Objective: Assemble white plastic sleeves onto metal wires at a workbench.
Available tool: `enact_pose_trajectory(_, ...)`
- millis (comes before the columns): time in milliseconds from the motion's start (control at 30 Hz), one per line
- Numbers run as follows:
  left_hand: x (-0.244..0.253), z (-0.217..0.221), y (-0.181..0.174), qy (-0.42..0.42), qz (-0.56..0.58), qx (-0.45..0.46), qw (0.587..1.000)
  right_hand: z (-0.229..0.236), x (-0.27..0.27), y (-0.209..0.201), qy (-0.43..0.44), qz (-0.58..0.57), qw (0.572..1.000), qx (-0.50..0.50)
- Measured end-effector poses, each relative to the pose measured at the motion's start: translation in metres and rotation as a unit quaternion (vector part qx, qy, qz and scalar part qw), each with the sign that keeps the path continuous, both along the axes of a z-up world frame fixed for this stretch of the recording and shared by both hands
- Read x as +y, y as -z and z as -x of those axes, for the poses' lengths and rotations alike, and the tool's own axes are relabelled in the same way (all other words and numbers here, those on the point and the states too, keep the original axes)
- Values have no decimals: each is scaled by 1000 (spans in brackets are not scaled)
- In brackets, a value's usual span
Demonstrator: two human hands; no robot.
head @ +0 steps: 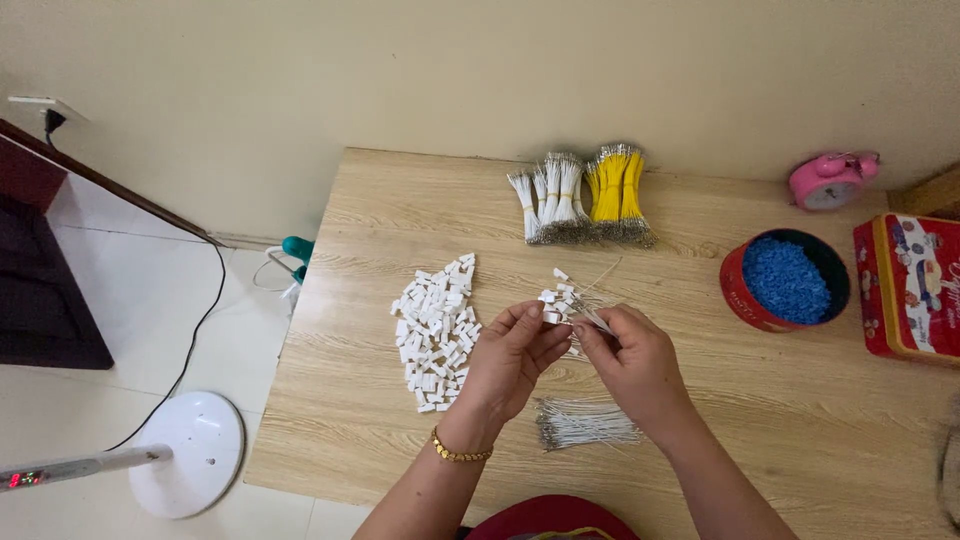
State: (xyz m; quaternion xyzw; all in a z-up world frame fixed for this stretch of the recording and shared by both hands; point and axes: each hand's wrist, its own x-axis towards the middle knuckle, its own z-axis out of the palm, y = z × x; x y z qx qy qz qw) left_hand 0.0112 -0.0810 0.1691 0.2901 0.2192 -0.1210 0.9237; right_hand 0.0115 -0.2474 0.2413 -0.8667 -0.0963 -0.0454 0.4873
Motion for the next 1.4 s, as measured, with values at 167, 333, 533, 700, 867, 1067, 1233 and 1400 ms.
enact_pose_trajectory(167, -4, 2, 9, 11, -26, -6, 1000, -4, -2, 4, -12, 30, 999, -10)
enact_pose_trajectory(333, -7, 3, 7, 12, -67, -22, 997, -8, -2, 16, -18, 59, 997, -40)
enact_pose_trajectory(533, -5, 1, 10, 25, -59, -22, 998, -11, -5, 25, -31, -3, 999, 37)
enact_pose_trajectory(700, -11, 1, 15, 16, -82, -3, 996, -15, -9, 40, -45, 28, 998, 17)
enact_pose_trajectory(867, -9, -1, 31, 36, -116, 12, 993, -20, -14, 69, -57, 57, 996, 39)
enact_pose_trajectory(1067, 41, -27, 126, 119, -599, -59, 790, -28, -29, 158, -71, 85, 990, 82)
enact_pose_trajectory(1233, 57, -27, 188, 105, -892, -98, 429, -34, -38, 190, -75, 135, 983, 103)
enact_pose_trajectory(1400, 47, -32, 179, 148, -907, -169, 357, -40, -38, 141, -50, 112, 987, 106)
